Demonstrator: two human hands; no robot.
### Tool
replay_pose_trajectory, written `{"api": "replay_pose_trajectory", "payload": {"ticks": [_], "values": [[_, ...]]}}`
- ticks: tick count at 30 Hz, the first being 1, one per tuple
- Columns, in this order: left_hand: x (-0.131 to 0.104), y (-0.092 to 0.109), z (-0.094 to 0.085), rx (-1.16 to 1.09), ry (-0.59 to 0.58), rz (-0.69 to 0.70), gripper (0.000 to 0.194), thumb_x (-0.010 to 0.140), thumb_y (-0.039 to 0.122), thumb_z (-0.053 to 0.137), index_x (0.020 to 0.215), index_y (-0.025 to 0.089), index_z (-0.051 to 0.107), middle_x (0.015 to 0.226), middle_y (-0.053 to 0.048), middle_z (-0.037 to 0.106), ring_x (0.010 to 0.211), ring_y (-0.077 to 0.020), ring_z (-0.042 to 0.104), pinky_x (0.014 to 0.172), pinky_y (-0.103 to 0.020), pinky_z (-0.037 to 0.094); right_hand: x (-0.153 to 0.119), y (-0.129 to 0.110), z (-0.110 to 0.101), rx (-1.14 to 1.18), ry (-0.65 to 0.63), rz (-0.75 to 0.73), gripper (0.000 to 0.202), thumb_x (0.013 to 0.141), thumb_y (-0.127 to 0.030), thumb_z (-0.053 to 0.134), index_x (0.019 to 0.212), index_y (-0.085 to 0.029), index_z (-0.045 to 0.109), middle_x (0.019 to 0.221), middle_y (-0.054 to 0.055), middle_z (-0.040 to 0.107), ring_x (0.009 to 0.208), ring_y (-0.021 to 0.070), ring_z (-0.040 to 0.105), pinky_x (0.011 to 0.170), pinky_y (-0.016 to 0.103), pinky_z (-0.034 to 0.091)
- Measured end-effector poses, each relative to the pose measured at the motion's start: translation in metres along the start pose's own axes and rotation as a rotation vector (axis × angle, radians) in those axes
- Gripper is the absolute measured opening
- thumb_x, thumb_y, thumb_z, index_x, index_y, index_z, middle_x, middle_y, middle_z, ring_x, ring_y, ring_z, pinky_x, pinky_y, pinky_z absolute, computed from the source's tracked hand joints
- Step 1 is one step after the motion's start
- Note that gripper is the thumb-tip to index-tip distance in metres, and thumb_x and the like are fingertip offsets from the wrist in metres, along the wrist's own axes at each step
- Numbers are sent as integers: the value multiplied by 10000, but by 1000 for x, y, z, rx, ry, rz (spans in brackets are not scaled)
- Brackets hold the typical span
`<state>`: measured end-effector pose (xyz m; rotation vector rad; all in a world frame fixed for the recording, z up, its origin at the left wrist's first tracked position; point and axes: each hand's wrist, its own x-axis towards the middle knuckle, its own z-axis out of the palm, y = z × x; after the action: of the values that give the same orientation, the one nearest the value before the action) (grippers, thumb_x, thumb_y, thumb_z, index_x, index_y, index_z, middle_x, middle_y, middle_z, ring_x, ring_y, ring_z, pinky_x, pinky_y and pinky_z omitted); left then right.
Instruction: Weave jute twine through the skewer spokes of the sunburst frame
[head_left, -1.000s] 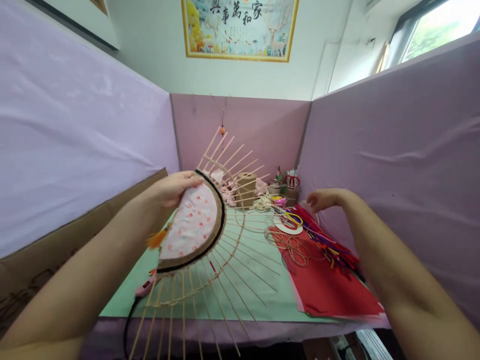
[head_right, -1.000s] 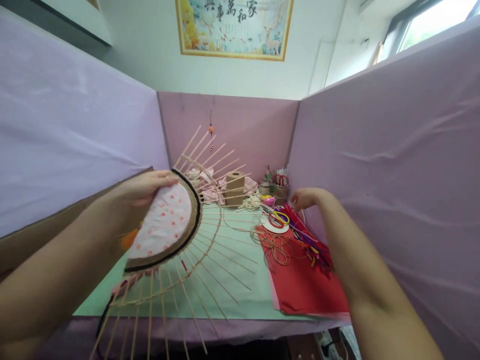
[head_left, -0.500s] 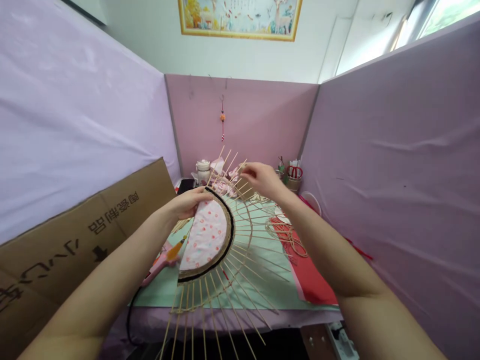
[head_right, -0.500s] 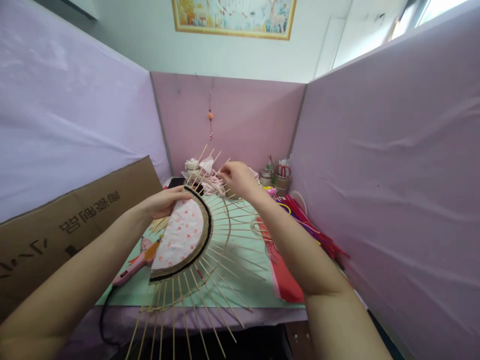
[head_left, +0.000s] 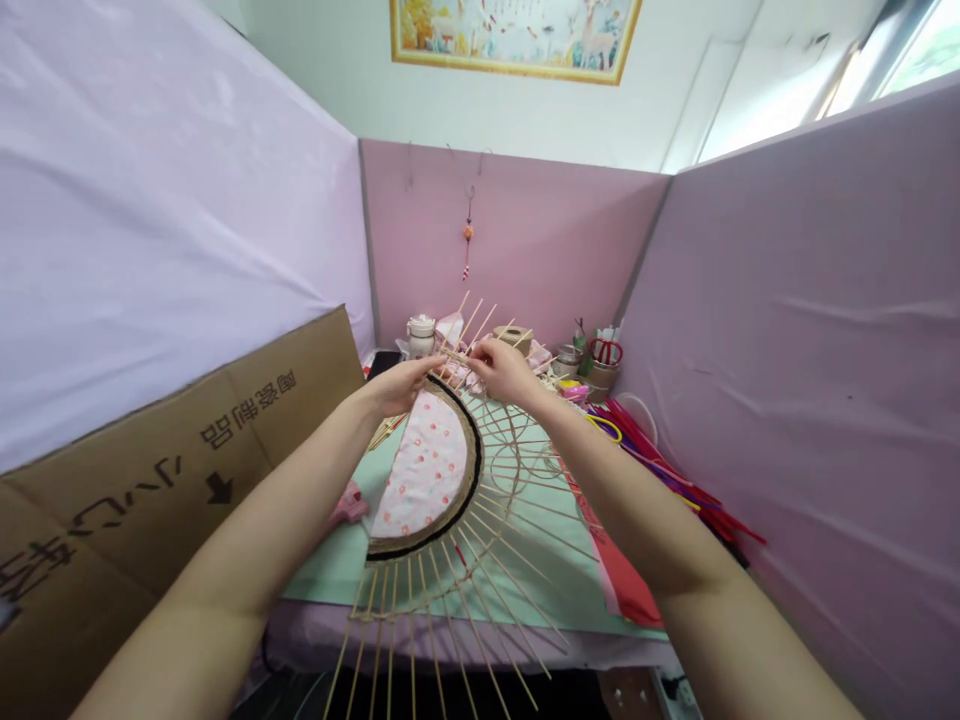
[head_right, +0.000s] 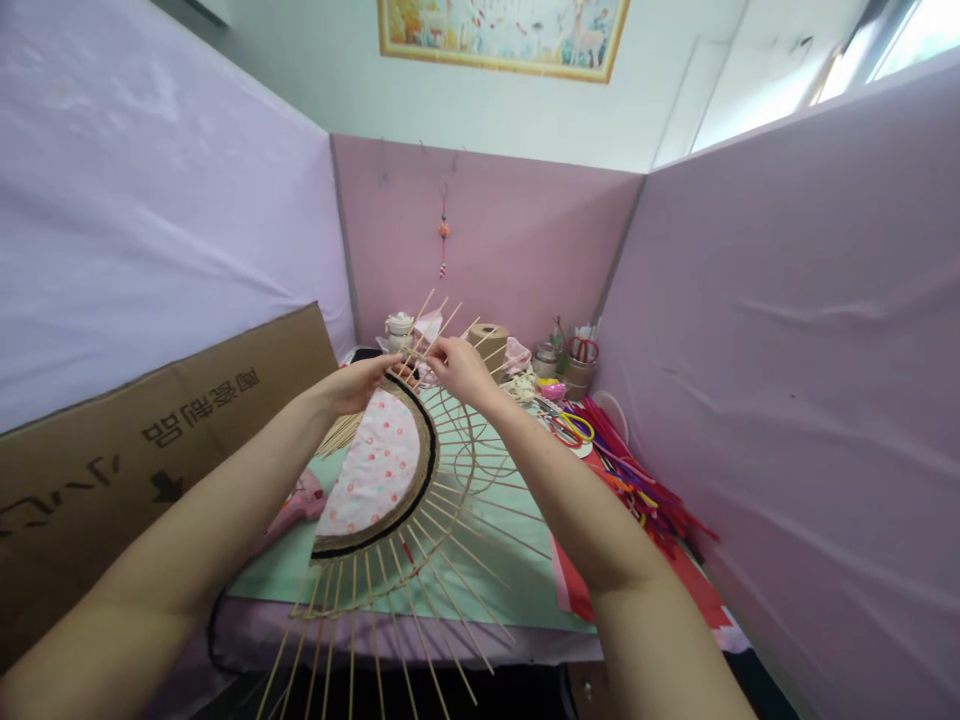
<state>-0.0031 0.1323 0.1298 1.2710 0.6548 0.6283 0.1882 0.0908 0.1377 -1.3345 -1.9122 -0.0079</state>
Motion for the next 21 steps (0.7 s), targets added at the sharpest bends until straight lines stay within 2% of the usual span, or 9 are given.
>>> {"api": "replay_pose_trajectory", "payload": {"ticks": [4, 6, 8, 10, 13, 16, 18, 19, 21], "values": [[21, 2, 5, 1, 9, -40, 456, 768, 603, 572, 843, 157, 629, 615, -43, 638, 493, -160, 593, 481, -267, 462, -2, -3, 1, 33, -2, 33, 81, 819, -188, 516, 741, -185, 541, 684, -4, 581, 659, 134, 506, 637, 259, 361], [26, 1, 8, 4, 21, -24, 370, 795, 526, 593, 871, 165, 620, 608, -30, 633, 470, -144, 584, 467, -247, 455, -4, -5, -2, 142, -31, 105, 33, 833, -209, 518, 834, -186, 541, 659, -15, 583, 626, 131, 519, 603, 252, 373], [29, -2, 8, -31, 15, -10, 230, 834, 382, 599, 899, 162, 624, 678, -44, 667, 525, -144, 619, 513, -247, 490, -9, -7, -13, 284, -97, 216, 145, 843, -262, 541, 968, -190, 527, 624, -29, 577, 572, 126, 520, 551, 242, 380], [29, -5, 6, -99, -3, -2, 153, 867, 263, 554, 920, 144, 635, 774, -78, 698, 629, -165, 666, 595, -275, 535, -18, -8, -31, 367, -206, 318, 305, 821, -336, 599, 1077, -195, 512, 618, -28, 582, 542, 124, 519, 519, 241, 391], [28, -7, -2, -171, -18, 3, 170, 879, 179, 499, 930, 112, 646, 852, -122, 711, 742, -200, 694, 678, -320, 562, -37, 0, -69, 324, -432, 377, 473, 727, -392, 706, 1129, -202, 546, 737, 19, 643, 633, 144, 577, 575, 260, 452], [26, -5, -7, -183, -10, -6, 181, 878, 163, 485, 917, 94, 648, 859, -142, 713, 751, -211, 699, 669, -327, 570, -55, 28, -113, 80, -559, 388, 416, 722, -398, 693, 1074, -199, 598, 739, 24, 656, 656, 161, 598, 594, 270, 457], [24, -3, -9, -188, -9, -17, 188, 883, 164, 477, 922, 91, 646, 861, -144, 714, 754, -211, 700, 667, -328, 573, -64, 55, -144, -204, -581, 441, 282, 712, -345, 691, 942, -187, 652, 712, 41, 663, 665, 193, 620, 597, 287, 449], [22, -2, -9, -192, -10, -20, 193, 886, 161, 470, 929, 91, 644, 860, -141, 714, 756, -208, 700, 672, -328, 574, -67, 70, -159, -385, -575, 511, 219, 706, -300, 689, 888, -180, 670, 707, 62, 670, 680, 223, 634, 599, 305, 446], [20, 0, -8, -202, -8, -22, 197, 890, 149, 458, 942, 92, 639, 853, -134, 714, 750, -200, 700, 682, -327, 575, -73, 98, -185, -784, -415, 713, 159, 716, -232, 658, 852, -158, 693, 779, 154, 690, 747, 301, 654, 603, 360, 436]]}}
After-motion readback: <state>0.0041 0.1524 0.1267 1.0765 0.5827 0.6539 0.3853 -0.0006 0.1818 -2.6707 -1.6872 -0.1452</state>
